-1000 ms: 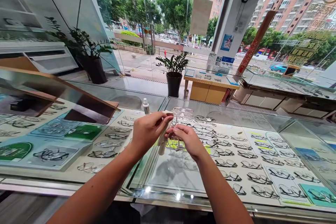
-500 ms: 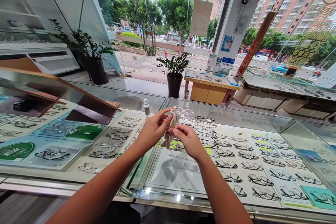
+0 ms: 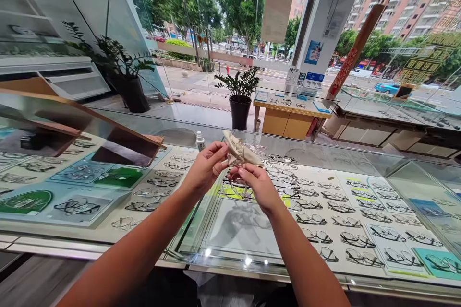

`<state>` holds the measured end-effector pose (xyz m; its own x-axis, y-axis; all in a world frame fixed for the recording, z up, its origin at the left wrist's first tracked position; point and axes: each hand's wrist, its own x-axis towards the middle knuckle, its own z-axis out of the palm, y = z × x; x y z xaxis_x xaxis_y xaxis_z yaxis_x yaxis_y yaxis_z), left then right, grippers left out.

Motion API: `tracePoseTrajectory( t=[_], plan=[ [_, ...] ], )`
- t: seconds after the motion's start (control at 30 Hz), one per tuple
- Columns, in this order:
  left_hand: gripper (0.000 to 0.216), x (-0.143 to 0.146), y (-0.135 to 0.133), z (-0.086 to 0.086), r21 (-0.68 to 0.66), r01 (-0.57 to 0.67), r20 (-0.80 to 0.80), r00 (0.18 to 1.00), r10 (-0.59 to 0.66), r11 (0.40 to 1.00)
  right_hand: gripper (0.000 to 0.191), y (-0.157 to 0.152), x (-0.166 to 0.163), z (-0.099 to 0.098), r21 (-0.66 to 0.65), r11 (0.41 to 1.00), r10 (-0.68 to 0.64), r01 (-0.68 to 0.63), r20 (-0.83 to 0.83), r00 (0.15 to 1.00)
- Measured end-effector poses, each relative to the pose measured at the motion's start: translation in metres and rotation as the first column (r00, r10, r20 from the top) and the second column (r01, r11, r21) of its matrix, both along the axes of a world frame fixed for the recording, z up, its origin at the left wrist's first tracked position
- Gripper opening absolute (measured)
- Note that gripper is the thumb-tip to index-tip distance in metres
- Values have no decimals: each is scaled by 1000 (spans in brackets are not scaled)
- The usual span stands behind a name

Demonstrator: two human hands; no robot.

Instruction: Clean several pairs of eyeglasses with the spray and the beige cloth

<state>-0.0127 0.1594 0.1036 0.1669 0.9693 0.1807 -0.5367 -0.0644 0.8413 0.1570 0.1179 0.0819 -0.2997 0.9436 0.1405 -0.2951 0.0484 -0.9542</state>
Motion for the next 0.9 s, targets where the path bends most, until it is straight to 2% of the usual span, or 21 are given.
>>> tracePoseTrajectory(
  t=[0.13,0.27,0.37,0.47,0.57,0.73,0.9],
  plan=[
    [48,1,2,-3,-11,0,30,1000,1,1000,33,-1,-1,-2,16,1000,22,-23,46,999],
    [59,0,2,-4,-49,103,10,995,-102,994,32,-1,1,-5,69,996,52,-60,108,993],
    [58,-3,3,-5,-24,180,-150,972,-181,983,34,-1,4,-4,127,990,49,-64,117,992],
    [56,-8,4,-4,-8,227,-355,910,-215,974,34,0,6,-1,167,984,36,-59,138,990],
    [60,-12,6,-4,0,287,-439,861,-258,958,35,1,8,1,182,982,16,-50,184,983],
    [51,-11,5,-5,19,308,-324,902,-285,951,40,2,9,-2,142,990,-17,-19,246,969],
    [46,-7,2,-3,-31,363,-145,920,-363,931,36,2,6,-4,27,999,14,-18,140,990]
  ],
)
